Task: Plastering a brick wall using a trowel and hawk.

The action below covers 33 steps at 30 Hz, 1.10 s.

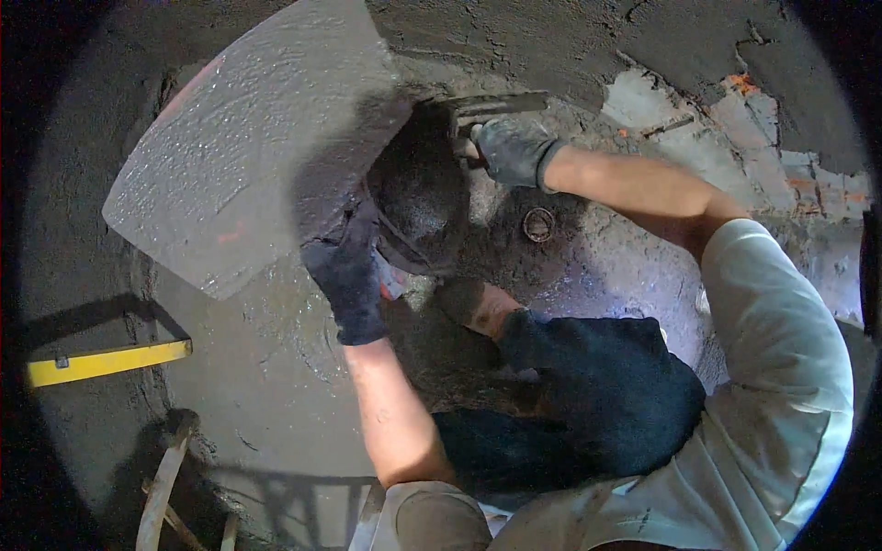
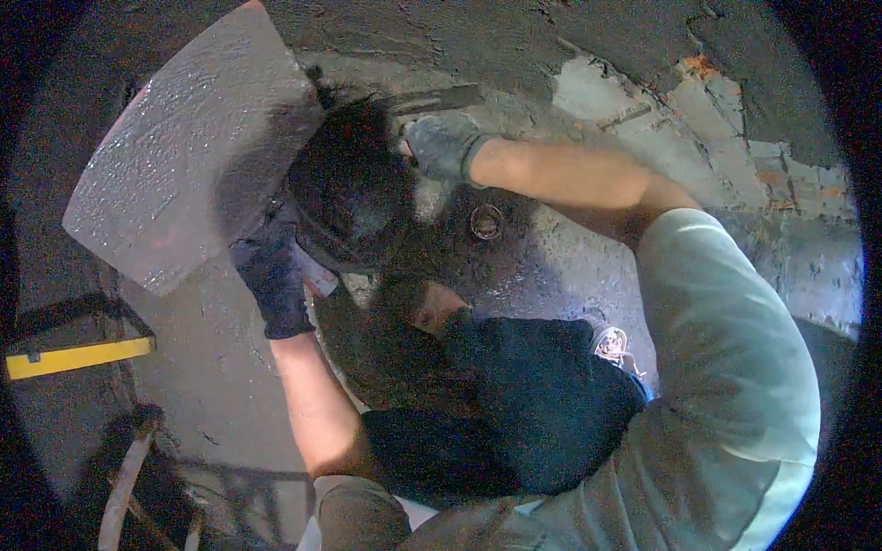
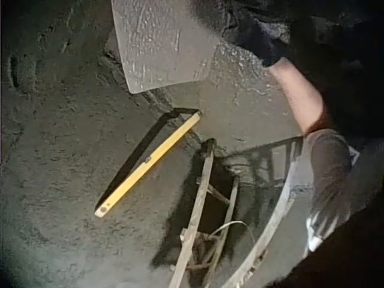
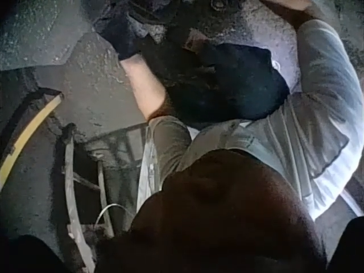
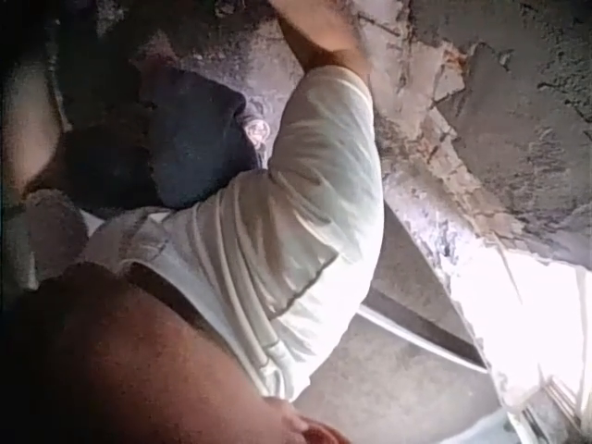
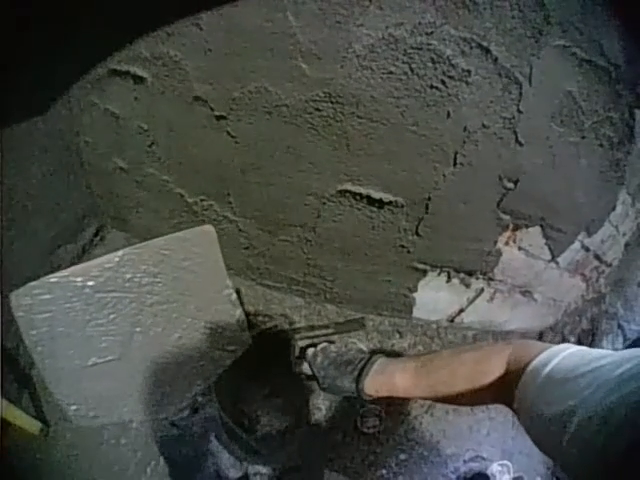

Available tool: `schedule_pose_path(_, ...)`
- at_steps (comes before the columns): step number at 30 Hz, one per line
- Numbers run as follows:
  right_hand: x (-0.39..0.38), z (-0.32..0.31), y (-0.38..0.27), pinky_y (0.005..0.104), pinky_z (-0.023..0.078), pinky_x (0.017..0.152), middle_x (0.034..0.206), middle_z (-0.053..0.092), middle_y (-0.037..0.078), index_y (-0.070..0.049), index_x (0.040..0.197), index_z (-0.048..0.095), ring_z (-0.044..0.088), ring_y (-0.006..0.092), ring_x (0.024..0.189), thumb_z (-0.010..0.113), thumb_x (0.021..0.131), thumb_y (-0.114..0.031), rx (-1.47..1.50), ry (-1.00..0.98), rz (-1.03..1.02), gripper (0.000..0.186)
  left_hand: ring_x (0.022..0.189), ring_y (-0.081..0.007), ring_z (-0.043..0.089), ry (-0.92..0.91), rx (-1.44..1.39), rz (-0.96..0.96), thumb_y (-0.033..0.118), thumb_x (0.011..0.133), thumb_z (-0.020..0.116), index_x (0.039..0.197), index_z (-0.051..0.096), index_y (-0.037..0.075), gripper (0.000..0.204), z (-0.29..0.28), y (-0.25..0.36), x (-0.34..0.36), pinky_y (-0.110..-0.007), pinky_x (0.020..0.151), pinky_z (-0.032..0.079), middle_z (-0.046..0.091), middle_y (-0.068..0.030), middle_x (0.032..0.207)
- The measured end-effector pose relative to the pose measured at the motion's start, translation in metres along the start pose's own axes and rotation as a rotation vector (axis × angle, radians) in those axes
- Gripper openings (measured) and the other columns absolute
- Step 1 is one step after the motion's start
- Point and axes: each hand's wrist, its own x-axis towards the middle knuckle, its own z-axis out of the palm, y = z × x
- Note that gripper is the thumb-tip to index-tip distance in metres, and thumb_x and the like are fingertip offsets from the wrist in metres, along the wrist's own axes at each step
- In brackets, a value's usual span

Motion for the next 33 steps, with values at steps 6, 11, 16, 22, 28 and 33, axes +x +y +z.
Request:
schedule_pose_path(6,-0.018,0.022,-0.004,0.0453,0.048,0.069,0.081,0.065,0.016,-0.01,0.082,0.068,0.062,0.0345,0.08,0.058,0.074,-0.022,-0.105,-0.098,-0.054,0.017,0.098,-0.0198,0.059,0.014,-0.047,0.063,0.0,0.072,0.07,0.112,0.057,-0.001,0.042,0.005,-0.012,-0.004,-0.031,0.086,0.047,0.061,-0.0102,0.111)
schedule_pose_path(11,-0.026,0.013,-0.015,0.043,0.049,0.066,0.076,0.063,0.015,-0.014,0.095,0.067,0.062,0.0297,0.074,0.056,0.083,-0.034,-0.095,-0.366,-0.161,0.026,0.095,-0.0185,0.06,0.051,-0.177,0.061,0.001,0.073,0.069,0.102,0.062,-0.003,0.03,0.012,-0.015,-0.003,-0.031,0.087,0.044,0.065,-0.0093,0.104)
schedule_pose_path(16,-0.03,0.033,-0.011,0.0391,0.05,0.064,0.083,0.063,0.008,-0.017,0.109,0.061,0.062,0.0226,0.077,0.049,0.09,-0.036,0.72,-0.583,0.142,0.03,0.095,-0.0189,0.06,0.077,-0.141,0.022,0.002,0.073,0.071,0.103,0.062,-0.003,0.032,0.019,-0.01,-0.007,-0.031,0.088,0.044,0.064,-0.0099,0.106)
schedule_pose_path(22,-0.056,0.053,-0.015,0.0304,0.05,0.056,0.095,0.064,0.005,-0.016,0.118,0.053,0.06,0.0138,0.067,0.043,0.095,-0.034,0.853,-0.43,-0.127,0.032,0.096,-0.0184,0.06,0.099,0.092,0.051,0.004,0.075,0.071,0.103,0.063,-0.001,0.03,0.012,-0.009,-0.01,-0.031,0.088,0.044,0.064,-0.0092,0.108)
schedule_pose_path(28,-0.04,0.075,-0.043,0.0227,0.044,0.043,0.08,0.06,0.004,-0.016,0.111,0.052,0.054,0.0138,0.051,0.046,0.094,-0.032,1.39,-0.599,-0.02,0.024,0.085,-0.0149,0.061,-0.003,0.258,0.0,0.012,0.081,0.066,0.104,0.064,-0.001,0.027,-0.037,-0.029,0.0,-0.03,0.076,0.047,0.066,-0.0075,0.098)
schedule_pose_path(33,-0.027,0.109,-0.042,0.0174,0.037,0.039,0.074,0.06,-0.002,-0.017,0.126,0.047,0.05,0.0049,0.047,0.052,0.092,-0.02,1.907,-1.048,0.259,0.035,0.073,-0.013,0.058,-0.061,0.673,-0.034,0.011,0.084,0.06,0.099,0.064,-0.004,0.022,-0.072,-0.03,0.004,-0.031,0.066,0.047,0.065,-0.0054,0.087)
